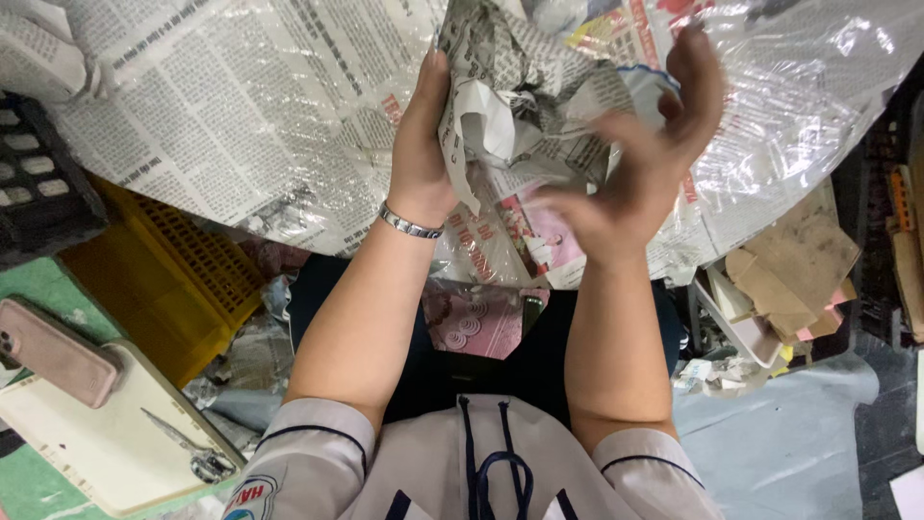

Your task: The person wraps small ceramic items, including a cup and a bowl, in newspaper. They fold the paper around each item and place the wrapped objects on the table.

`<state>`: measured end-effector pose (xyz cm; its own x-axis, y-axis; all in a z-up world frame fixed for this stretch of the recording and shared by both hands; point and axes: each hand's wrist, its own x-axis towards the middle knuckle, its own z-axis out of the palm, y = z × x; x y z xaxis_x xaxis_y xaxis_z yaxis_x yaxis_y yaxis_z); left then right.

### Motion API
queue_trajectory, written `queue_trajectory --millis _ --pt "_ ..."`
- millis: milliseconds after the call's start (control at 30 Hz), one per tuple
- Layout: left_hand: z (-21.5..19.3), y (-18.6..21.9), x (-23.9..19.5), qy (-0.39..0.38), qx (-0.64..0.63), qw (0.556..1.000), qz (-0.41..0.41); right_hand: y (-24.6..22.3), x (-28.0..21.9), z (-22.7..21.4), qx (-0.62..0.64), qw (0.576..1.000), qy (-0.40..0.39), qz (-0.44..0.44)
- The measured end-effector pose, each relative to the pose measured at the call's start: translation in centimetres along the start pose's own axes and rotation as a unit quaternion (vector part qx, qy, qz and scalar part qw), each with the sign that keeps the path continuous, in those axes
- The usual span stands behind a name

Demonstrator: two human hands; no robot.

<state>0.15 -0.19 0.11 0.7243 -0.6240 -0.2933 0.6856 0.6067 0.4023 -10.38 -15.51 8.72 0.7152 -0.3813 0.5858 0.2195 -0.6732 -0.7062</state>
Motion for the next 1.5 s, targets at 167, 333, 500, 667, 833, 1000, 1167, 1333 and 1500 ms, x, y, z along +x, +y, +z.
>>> queue_trajectory --millis 167,333,500,667,833,1000,1167,1333,1500 --pt "1.1 0.7 -0.2 -0.015 0.016 1.0 -0.001 -1.5 0.5 -0.8 -0.189 0.972 -0.142 -0.003" --pt "1.8 1.1 -0.3 -0.035 0.014 0.999 0.002 -1.8 0.5 -0.8 -0.196 0.962 -0.184 0.041" --pt "1.9 1.2 -0.1 -0.025 0.059 0.997 0.043 -2.5 0.8 -0.7 -0.272 0.941 -0.2 0.016" --pt "1.7 0.7 -0.6 -0.008 0.203 0.976 0.078 -2.8 0.5 0.6 -0.25 0.946 -0.196 0.059" --pt "2.1 0.2 -0.6 -0.013 0.173 0.983 0.056 -2.4 0.2 1.5 -0.285 0.942 -0.162 0.068" --pt "2.3 0.1 -0.8 -0.009 0.138 0.99 0.041 -2.3 -0.5 1.5 -0.237 0.962 -0.117 0.072" --pt "2.5 0.6 -0.4 0.048 0.063 0.997 0.019 -2.6 -0.6 0.3 -0.17 0.98 -0.059 0.082" --pt "2.9 1.1 0.2 0.048 0.053 0.997 -0.002 -2.3 0.2 0.5 -0.091 0.989 0.052 0.1" --pt "1.6 1.4 -0.2 -0.049 0.038 0.99 -0.125 -1.8 -0.1 -0.6 -0.087 0.963 0.081 0.242"
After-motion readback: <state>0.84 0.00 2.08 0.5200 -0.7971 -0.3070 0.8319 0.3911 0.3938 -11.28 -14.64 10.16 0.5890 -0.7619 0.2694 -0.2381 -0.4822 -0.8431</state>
